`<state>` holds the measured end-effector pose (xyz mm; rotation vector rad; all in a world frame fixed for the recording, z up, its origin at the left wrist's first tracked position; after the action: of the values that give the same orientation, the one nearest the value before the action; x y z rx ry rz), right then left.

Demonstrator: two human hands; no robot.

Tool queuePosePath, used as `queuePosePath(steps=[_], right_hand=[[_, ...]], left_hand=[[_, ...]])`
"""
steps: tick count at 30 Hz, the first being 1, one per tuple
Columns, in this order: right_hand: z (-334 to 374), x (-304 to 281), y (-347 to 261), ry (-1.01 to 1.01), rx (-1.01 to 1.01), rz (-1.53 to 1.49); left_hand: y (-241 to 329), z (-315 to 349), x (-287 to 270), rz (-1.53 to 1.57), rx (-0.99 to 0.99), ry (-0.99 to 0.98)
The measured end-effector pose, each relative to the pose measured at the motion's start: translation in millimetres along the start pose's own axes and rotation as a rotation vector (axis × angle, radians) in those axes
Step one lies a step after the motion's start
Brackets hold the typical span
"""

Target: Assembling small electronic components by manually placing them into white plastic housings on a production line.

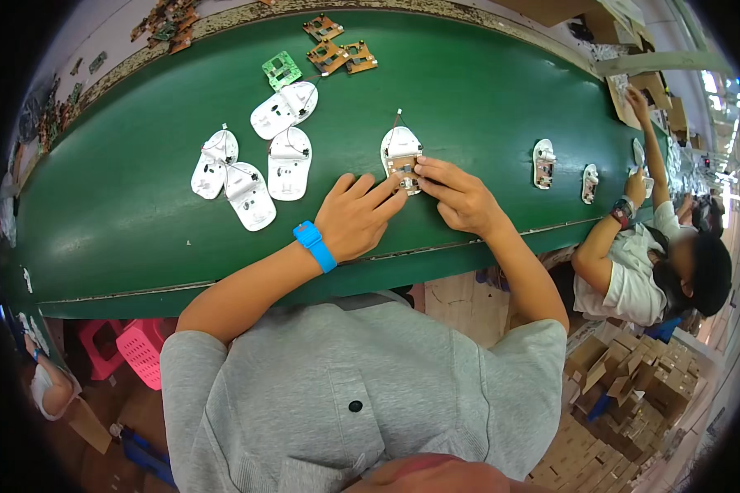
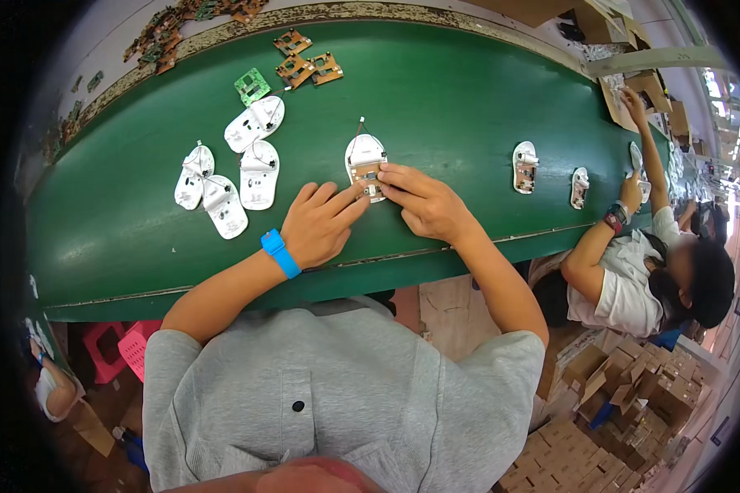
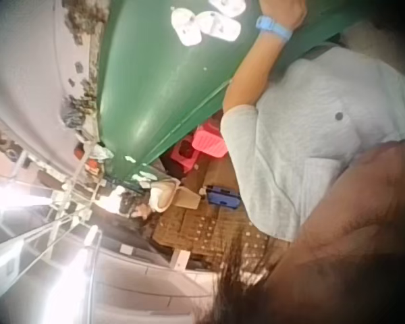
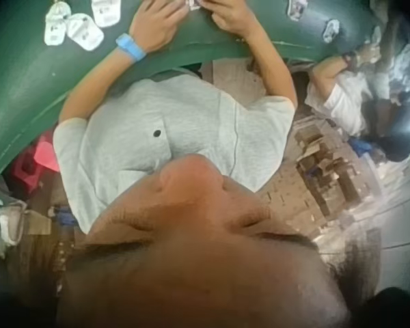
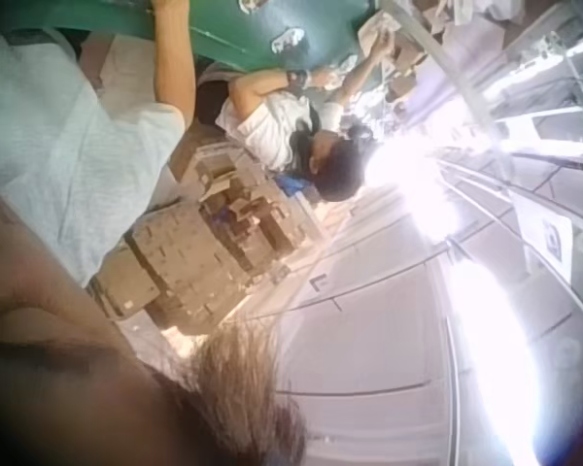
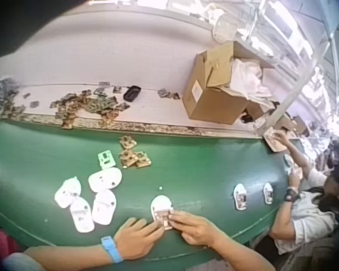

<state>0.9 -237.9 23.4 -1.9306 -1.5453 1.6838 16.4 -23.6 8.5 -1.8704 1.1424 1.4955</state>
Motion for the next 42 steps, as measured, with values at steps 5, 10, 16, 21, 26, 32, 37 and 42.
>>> queuePosePath(steps=[5,10,16,21,26,32,37,42], right_hand=[[2.8,5.2,11.3,0.046,-0.036,-0.044],[1.9,5.7,18.9,0.099,-0.095,-0.066],[2.4,11.9,19.1,0.09,-0.089,-0.027],[4.9,11.8,16.3,0.12,-0.106,-0.024],[8.4,11.9,14.6,0.145,-0.109,-0.046],[2.5,5.5,20.2,0.165,-0.09,-0.04],[11.7,19.8,32.3,0.186,-0.096,-0.071],[5.7,-0.5,25.2,0.223,-0.176,-0.037]], left_hand=[[-0.2,-6.2,-4.1,0.051,-0.024,0.007],[0.6,-10.5,-6.4,0.042,-0.027,-0.006],[2.1,-6.1,3.7,0.03,-0.043,0.088],[15.2,-2.5,5.3,0.045,-0.12,0.16],[20.9,-1.8,2.2,0.05,-0.118,0.129],[16.4,-13.3,4.3,0.075,-0.096,0.102],[17.4,-9.6,10.6,0.103,-0.114,0.055],[23.5,-17.4,-3.8,0.073,-0.079,0.117]])
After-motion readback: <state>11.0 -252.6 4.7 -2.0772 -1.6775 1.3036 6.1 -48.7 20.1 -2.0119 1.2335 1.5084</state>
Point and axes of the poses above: each hand's wrist, its own z-axis away from the middle knuckle, its own x-axis out of the palm, y = z × x, the point moved 3 cm from there along -z, towards the middle knuckle, and after that the axes turned 9 degrees about -z, right-handed, at the moved point
